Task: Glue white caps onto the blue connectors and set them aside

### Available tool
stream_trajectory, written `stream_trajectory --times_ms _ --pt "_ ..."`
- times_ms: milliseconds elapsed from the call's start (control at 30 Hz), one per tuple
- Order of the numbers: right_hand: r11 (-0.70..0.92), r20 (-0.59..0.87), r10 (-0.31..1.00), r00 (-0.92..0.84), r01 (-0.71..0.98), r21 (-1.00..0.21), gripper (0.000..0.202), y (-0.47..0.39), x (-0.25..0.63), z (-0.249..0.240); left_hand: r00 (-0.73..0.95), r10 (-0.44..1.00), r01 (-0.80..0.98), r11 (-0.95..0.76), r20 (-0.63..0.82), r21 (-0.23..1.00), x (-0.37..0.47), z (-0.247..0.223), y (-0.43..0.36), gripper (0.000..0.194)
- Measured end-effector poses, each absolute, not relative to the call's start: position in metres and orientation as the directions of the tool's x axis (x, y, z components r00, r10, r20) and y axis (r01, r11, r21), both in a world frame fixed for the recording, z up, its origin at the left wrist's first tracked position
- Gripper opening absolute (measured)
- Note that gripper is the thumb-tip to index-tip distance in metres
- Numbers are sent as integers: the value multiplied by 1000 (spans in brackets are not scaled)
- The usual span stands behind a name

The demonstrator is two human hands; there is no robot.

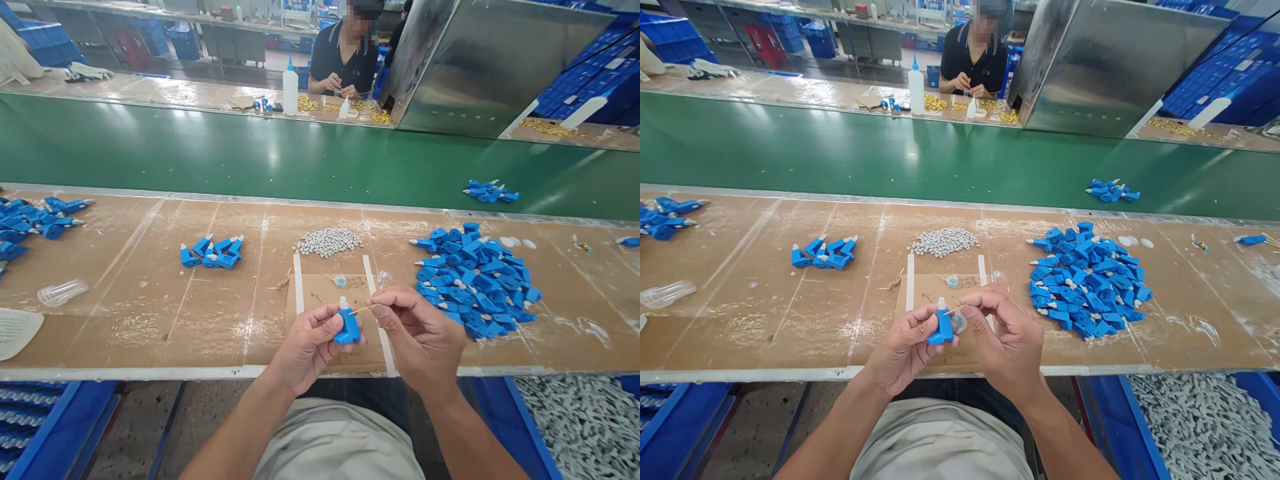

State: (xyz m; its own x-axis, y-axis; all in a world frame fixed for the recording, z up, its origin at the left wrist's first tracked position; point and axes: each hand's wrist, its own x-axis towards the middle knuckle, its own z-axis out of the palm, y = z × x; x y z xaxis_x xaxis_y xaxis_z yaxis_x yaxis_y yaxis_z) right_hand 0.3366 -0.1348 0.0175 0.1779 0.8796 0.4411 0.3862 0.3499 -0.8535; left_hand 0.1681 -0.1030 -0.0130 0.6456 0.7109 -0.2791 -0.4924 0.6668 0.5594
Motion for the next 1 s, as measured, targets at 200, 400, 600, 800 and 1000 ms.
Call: stream_trajectory --times_ms 200,400,600,800,1000 --pt "405 517 850 104 499 -766 16 -135 336 19 632 729 -487 639 -264 595 168 -14 -103 24" --pt "505 602 798 -24 569 -648 24 -134 336 20 594 754 -478 611 -280 631 167 -15 -102 25" --pt "445 538 843 0 564 -696 17 -133 336 19 562 766 -472 606 -311 640 163 -16 -100 25" --pt "433 526 848 65 487 -759 16 -136 334 12 575 742 -450 638 -343 625 161 -15 -98 23" --pt "376 462 830 311 300 -877 10 -135 340 10 527 768 -489 625 -365 608 157 -15 -91 18"
